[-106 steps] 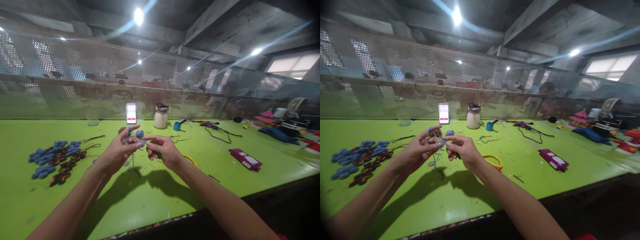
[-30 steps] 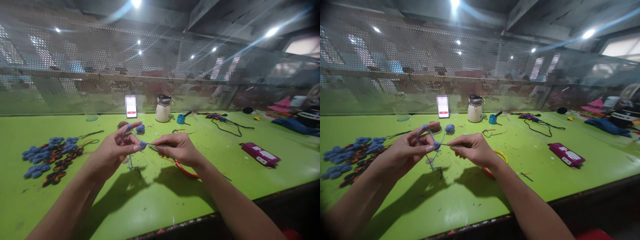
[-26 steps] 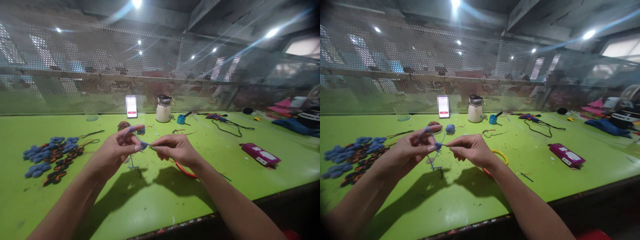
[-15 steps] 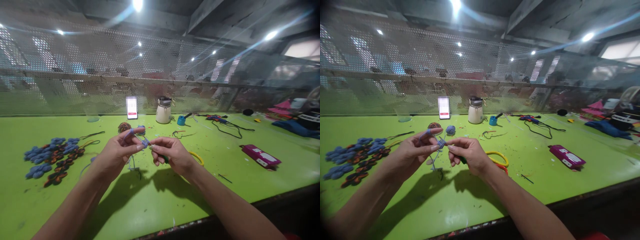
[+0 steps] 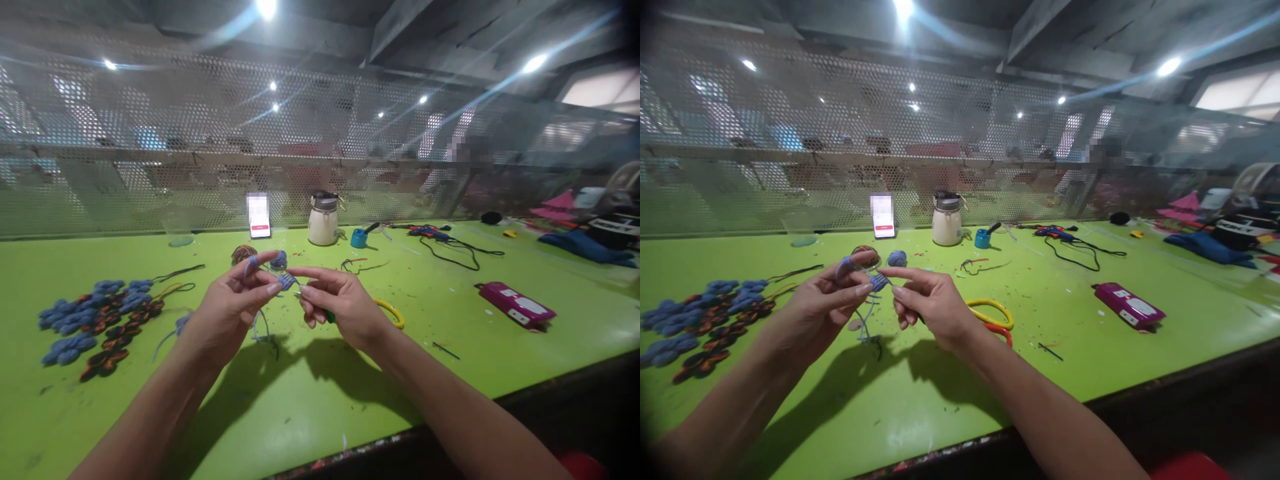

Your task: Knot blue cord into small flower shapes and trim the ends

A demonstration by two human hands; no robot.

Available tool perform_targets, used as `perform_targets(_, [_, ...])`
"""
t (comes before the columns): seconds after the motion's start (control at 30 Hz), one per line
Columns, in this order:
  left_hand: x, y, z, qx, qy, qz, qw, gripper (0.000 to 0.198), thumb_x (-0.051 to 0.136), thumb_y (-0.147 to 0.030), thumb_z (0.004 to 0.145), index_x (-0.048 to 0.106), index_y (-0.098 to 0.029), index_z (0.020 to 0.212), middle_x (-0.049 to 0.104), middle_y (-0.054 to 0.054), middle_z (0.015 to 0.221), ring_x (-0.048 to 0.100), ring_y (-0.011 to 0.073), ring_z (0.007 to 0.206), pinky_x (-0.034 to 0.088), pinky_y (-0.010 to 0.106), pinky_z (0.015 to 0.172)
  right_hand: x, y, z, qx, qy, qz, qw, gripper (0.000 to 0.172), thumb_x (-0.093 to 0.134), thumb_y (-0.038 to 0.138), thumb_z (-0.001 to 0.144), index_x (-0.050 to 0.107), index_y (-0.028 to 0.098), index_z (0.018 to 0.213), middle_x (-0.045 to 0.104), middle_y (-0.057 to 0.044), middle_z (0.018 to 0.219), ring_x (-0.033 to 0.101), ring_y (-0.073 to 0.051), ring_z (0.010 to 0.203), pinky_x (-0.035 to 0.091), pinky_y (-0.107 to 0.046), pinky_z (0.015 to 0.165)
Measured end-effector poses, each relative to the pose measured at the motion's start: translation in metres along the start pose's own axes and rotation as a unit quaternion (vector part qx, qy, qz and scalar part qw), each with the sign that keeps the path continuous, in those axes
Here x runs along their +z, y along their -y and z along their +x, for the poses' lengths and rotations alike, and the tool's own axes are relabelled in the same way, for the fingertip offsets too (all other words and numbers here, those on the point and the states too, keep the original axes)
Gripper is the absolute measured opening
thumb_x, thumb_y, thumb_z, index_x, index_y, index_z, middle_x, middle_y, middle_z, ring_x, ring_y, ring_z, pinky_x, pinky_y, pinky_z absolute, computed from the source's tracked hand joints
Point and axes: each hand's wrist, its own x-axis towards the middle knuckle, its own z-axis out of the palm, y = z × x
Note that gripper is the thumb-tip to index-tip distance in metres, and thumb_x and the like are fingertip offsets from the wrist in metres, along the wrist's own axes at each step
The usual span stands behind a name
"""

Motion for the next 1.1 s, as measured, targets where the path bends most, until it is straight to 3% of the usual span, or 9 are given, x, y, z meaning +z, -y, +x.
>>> perform_targets(0.2, [0.0020, 0.0032, 0.0024, -0.011, -0.008, -0.050, 0.999, 0.042, 0.074, -0.001, 0.063, 0.068, -0.014, 0.102, 0.062, -0.002, 0.063, 0.057, 0.0057, 0.060, 0.046, 0.012, 0.060, 0.0030, -0.0046, 0.0014, 0.022, -0.004, 0.099, 0.995, 0.035, 0.068, 0.019, 0.076, 0.066, 0.018, 0.110, 0.054, 0.006, 0.056, 0.039, -0.004, 0.042, 0.042, -0.024, 0.049])
perform_targets(0.4, [0.0035, 0.0033, 0.0004, -0.037, -0.005, -0.087, 0.995, 0.041, 0.071, -0.001, 0.064, 0.068, -0.013, 0.103, 0.062, 0.000, 0.067, 0.055, 0.0047, 0.055, 0.046, 0.010, 0.053, 0.0021, -0.0031, 0.0012, 0.026, 0.006, 0.119, 0.992, 0.034, 0.069, 0.018, 0.075, 0.067, 0.019, 0.109, 0.054, 0.006, 0.055, 0.038, -0.004, 0.042, 0.042, -0.024, 0.049])
perform_targets(0.63, [0.0065, 0.0009, -0.0029, -0.041, -0.015, -0.087, 0.995, 0.033, 0.067, -0.016, 0.073, 0.068, -0.012, 0.106, 0.065, 0.004, 0.079, 0.058, 0.0069, 0.064, 0.050, 0.012, 0.060, 0.0008, 0.0005, 0.0000, 0.028, 0.006, 0.106, 0.994, 0.035, 0.071, 0.021, 0.073, 0.068, 0.020, 0.107, 0.056, 0.005, 0.056, 0.040, -0.004, 0.042, 0.043, -0.024, 0.048])
perform_targets(0.83, [0.0044, 0.0051, -0.0014, 0.022, -0.020, -0.027, 0.999, 0.038, 0.073, -0.005, 0.064, 0.071, -0.016, 0.100, 0.065, 0.000, 0.074, 0.058, 0.0074, 0.070, 0.047, 0.014, 0.069, -0.0007, 0.0009, 0.0000, 0.024, 0.013, 0.101, 0.995, 0.034, 0.069, 0.019, 0.074, 0.067, 0.020, 0.108, 0.056, 0.005, 0.056, 0.039, -0.004, 0.042, 0.042, -0.023, 0.048])
perform_targets(1.1, [0.0055, 0.0035, -0.0023, 0.020, -0.007, -0.017, 1.000, 0.042, 0.074, -0.007, 0.065, 0.069, -0.018, 0.105, 0.066, 0.000, 0.072, 0.059, 0.0086, 0.071, 0.047, 0.018, 0.072, 0.0008, 0.0010, -0.0008, 0.038, 0.019, 0.127, 0.991, 0.033, 0.068, 0.018, 0.075, 0.067, 0.018, 0.108, 0.053, 0.005, 0.055, 0.037, -0.004, 0.043, 0.041, -0.024, 0.049])
